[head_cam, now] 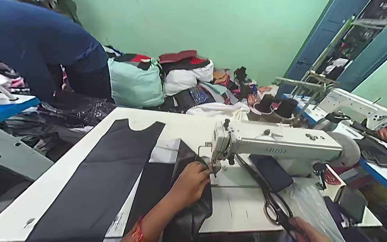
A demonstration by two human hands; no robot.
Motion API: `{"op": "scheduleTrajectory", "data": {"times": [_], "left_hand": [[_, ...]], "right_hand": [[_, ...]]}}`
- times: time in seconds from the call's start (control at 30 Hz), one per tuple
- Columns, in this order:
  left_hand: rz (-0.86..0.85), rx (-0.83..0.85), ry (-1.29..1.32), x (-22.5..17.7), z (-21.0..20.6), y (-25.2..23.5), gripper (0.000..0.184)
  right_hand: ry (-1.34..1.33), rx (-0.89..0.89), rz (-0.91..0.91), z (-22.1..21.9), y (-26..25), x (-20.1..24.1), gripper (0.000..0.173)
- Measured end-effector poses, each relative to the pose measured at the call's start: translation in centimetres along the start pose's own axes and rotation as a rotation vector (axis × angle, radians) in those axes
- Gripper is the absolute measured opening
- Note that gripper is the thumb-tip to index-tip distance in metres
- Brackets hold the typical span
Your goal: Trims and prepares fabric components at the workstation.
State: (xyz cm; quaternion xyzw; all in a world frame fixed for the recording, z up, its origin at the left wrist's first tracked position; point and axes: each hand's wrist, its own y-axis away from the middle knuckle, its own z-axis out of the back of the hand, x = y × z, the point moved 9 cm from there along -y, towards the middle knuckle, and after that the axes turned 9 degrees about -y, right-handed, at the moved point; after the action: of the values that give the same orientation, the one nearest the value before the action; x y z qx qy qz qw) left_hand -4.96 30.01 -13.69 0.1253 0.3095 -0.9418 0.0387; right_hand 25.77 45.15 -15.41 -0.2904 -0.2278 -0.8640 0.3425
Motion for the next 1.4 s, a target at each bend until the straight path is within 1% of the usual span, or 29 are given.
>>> {"op": "scheduleTrajectory", "data": {"times": [0.03,0.07,0.17,0.2,0.23,0.33,0.37,0.47,0.53,0.63,0.7,0.77,0.9,0.97,1.03,1.07,1.13,1.2,1.27,1.33,1.4], "left_hand": [[-0.032,0.109,-0.036,-0.1,-1.9,0.9,0.023],[-0.01,0.231,-0.042,0.1,-3.4,1.6,0.027],[0.169,0.69,-0.083,1.5,-6.9,3.5,0.055],[0.2,0.79,-0.117,1.9,-7.6,4.2,0.062],[0.216,0.812,-0.131,2.2,-8.0,4.6,0.064],[0.246,0.68,-0.099,2.8,-8.2,5.2,0.066],[0.259,0.672,-0.101,2.7,-8.2,5.3,0.066],[0.293,0.724,-0.102,2.0,-8.5,5.5,0.066],[0.304,0.743,-0.078,1.2,-8.7,5.6,0.065],[0.303,0.718,-0.03,0.7,-8.6,5.7,0.061],[0.304,0.641,0.053,0.9,-8.3,5.4,0.054],[0.302,0.544,0.143,1.2,-7.8,5.2,0.048],[0.319,0.448,0.201,1.4,-6.9,4.9,0.041],[0.337,0.42,0.202,1.5,-6.7,4.9,0.042],[0.351,0.421,0.19,1.5,-6.7,4.9,0.047],[0.343,0.405,0.181,1.4,-6.7,4.9,0.047],[0.303,0.345,0.155,1.2,-6.7,5.1,0.041],[0.28,0.327,0.118,1.2,-7.0,5.3,0.038],[0.281,0.339,0.104,1.3,-7.1,5.3,0.038],[0.284,0.346,0.102,1.2,-7.2,5.3,0.039],[0.285,0.354,0.102,1.3,-7.2,5.2,0.04]], "right_hand": [[0.02,-0.023,0.027,-0.5,-0.4,0.6,0.027],[0.028,-0.044,0.056,-1.1,-1.0,1.1,0.026],[-0.003,-0.108,0.137,-3.0,-3.6,2.5,0.024],[-0.042,-0.099,0.136,-3.8,-4.5,2.9,0.024],[-0.087,-0.094,0.149,-4.6,-5.4,3.2,0.025],[-0.266,-0.041,0.135,-7.5,-8.1,4.2,0.025],[-0.33,-0.021,0.121,-8.4,-8.9,4.6,0.024],[-0.476,0.056,0.1,-10.6,-10.9,5.5,0.021],[-0.547,0.106,0.084,-11.8,-11.8,6.2,0.026],[-0.638,0.15,0.036,-13.2,-12.8,7.0,0.035],[-0.687,0.173,0.012,-13.9,-13.5,7.5,0.038],[-0.711,0.187,-0.006,-14.6,-14.0,7.9,0.038],[-0.666,0.21,-0.051,-15.7,-14.5,8.6,0.036],[-0.638,0.225,-0.056,-15.8,-14.6,8.8,0.035],[-0.627,0.24,-0.058,-15.8,-14.7,8.9,0.036],[-0.621,0.245,-0.057,-15.8,-14.8,8.9,0.036],[-0.604,0.254,-0.062,-15.9,-14.8,8.9,0.036],[-0.562,0.26,-0.055,-16.1,-14.8,9.1,0.035],[-0.465,0.257,-0.005,-15.9,-14.8,9.4,0.034],[-0.309,0.237,0.064,-15.5,-14.7,9.5,0.035],[-0.187,0.166,0.155,-14.6,-14.6,9.4,0.034]]}}
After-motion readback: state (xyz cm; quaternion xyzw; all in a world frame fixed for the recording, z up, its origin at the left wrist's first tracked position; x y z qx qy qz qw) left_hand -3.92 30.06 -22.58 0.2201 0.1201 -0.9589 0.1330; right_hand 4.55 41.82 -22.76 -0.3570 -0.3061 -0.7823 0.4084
